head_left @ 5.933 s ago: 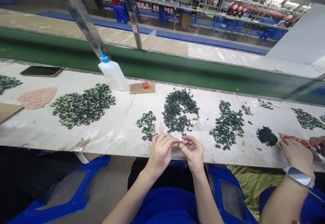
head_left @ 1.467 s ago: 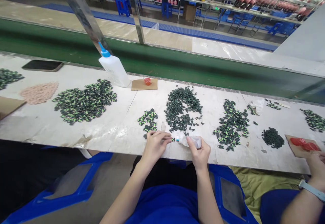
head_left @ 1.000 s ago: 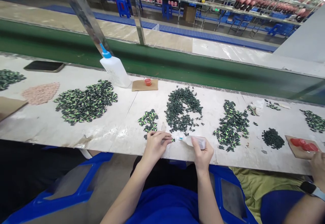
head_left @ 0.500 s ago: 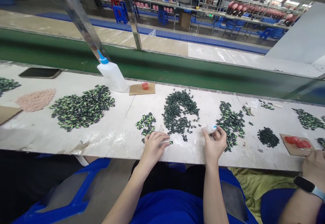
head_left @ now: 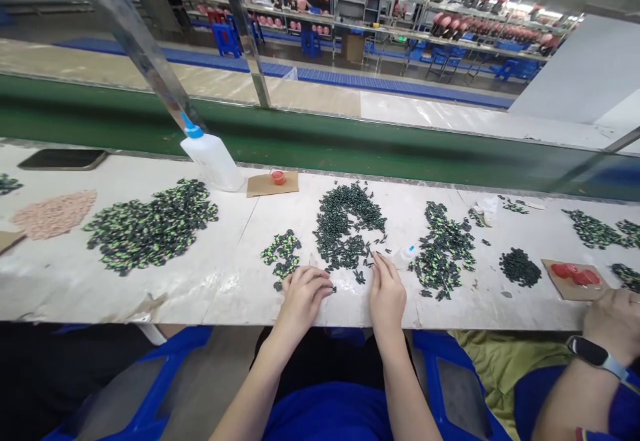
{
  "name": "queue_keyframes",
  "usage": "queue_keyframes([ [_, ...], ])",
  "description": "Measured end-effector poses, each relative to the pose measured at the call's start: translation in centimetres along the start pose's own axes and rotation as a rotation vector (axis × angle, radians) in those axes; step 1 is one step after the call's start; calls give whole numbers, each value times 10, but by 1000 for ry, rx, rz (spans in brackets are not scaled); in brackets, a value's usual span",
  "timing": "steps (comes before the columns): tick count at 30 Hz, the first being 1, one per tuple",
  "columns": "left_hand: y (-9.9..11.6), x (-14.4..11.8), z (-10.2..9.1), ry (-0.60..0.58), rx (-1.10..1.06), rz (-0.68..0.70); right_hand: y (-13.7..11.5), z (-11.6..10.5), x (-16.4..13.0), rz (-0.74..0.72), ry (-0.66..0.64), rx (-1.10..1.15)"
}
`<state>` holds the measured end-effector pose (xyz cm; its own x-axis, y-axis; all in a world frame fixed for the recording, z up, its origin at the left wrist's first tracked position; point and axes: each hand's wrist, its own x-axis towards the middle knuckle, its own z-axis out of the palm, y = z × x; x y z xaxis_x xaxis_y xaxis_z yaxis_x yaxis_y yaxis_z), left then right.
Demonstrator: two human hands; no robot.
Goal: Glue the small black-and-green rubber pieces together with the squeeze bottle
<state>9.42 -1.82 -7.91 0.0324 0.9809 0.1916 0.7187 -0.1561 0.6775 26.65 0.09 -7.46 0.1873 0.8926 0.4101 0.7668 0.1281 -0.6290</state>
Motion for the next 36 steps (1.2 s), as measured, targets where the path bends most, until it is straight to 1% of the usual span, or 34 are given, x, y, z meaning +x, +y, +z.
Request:
queue_keyframes([
  [4, 1, -2, 0, -10, -18, 0, 2, 1, 5, 6, -108, -139],
  [8, 3, -3, -1, -17, -23, -4, 0, -6, 5, -45, -215, -284],
  [10, 4, -4, -1, -17, -25, -9, -3, -9, 4, -63, -275, -331],
  [12, 5, -5, -1, -3, -32, -19, -5, -12, 5, -50, -302, -344],
  [17, 6, -6, -4, 73, -73, -37, -6, -12, 11, 19, -267, -225],
  [21, 6, -7, -6, 122, -87, -37, -6, -7, 16, 43, -228, -167],
  [25, 6, -9, -6, 129, -98, -30, -11, 0, 21, 82, -209, -178],
  [29, 5, -10, -6, 120, -119, -26, -18, 3, 27, 69, -249, -221],
  [31, 4, -10, -6, 123, -139, -31, -20, 1, 29, 65, -272, -220],
  [33, 5, -10, -7, 120, -166, -34, -21, -3, 29, 64, -267, -171],
  [36, 8, -9, -10, 103, -212, -10, -23, -14, 25, 53, -242, 18],
])
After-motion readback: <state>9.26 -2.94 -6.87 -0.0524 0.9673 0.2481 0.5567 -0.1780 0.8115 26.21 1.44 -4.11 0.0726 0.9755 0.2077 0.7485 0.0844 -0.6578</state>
